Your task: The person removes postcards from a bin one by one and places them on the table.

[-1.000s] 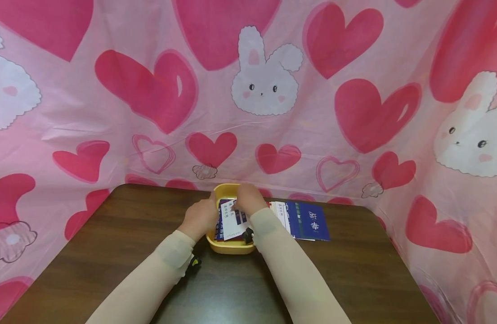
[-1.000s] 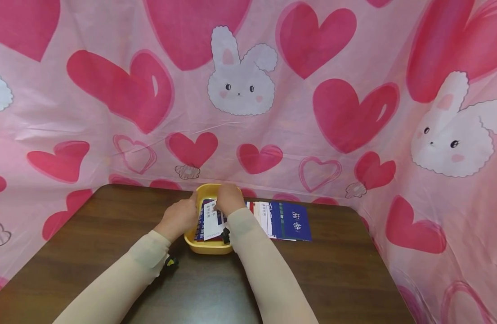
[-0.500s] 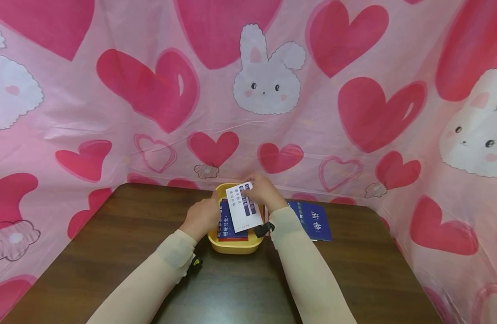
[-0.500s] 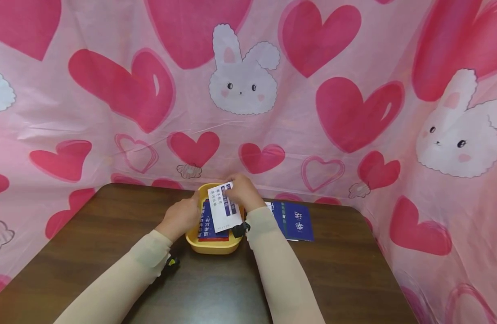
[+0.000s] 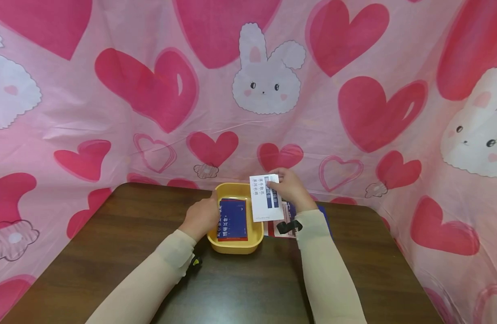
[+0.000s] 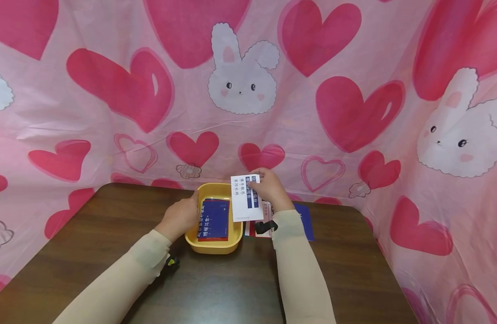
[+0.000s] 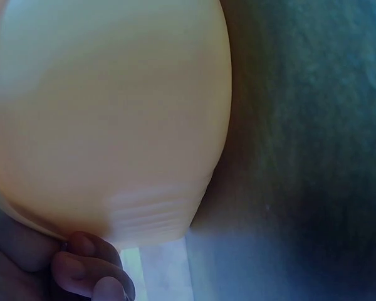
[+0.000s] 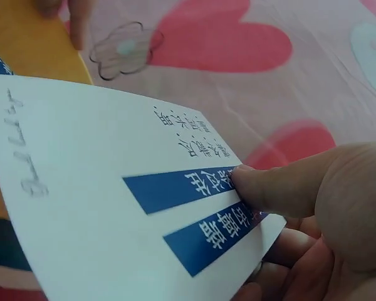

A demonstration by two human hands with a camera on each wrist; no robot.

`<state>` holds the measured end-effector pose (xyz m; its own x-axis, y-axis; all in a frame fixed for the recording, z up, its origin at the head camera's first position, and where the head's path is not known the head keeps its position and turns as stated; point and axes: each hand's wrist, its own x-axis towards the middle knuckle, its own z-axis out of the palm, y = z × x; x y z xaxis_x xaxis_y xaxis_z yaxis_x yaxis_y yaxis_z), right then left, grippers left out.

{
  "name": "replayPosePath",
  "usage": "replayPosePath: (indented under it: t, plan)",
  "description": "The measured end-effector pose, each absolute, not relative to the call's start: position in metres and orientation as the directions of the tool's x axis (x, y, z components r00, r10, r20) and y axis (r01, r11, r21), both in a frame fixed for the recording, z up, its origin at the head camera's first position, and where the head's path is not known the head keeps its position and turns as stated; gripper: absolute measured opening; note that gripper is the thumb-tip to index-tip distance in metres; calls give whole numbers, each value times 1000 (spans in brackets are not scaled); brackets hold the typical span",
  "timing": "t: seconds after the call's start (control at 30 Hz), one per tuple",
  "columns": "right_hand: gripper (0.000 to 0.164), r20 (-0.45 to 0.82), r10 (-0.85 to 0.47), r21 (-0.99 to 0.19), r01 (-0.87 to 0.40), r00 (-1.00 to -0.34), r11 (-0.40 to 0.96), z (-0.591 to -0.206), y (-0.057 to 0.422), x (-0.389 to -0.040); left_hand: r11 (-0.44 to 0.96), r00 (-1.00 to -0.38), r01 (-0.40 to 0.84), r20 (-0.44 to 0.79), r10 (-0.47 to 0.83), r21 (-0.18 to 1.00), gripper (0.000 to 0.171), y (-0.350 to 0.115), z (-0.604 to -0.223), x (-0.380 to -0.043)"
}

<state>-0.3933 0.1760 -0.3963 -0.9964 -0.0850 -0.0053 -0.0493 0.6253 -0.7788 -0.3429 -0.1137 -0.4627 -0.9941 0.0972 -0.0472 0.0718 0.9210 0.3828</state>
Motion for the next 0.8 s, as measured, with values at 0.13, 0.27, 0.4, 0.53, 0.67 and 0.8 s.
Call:
replayPosePath:
  t: [0.13,0.27,0.4,0.53,0.67,0.8]
  plan:
    - [41,3,-69,-795,-44,-998,605,-394,188,-390,920,-994,69,-50,95,387,70,-114,-462,-343]
    - [41,8,-57,-798,-41,-998,601,-394,197,-386,919,-994,66,-51,93,389,72,-114,-462,-342]
    - [41,13,-26,-788,-26,-1000,615,-396,210,-383,920,-994,68,-52,96,387,73,-113,-462,-341]
    - [45,8,-9,-788,-12,-1000,615,-393,228,-379,921,-993,75,-53,103,382,73,-112,-463,-341]
    - [49,-13,21,-795,23,-1000,606,-387,245,-375,924,-994,77,-49,102,375,73,-112,-462,-342]
    - [53,-36,69,-813,70,-997,578,-385,260,-373,928,-994,65,-62,94,367,74,-113,-461,-341]
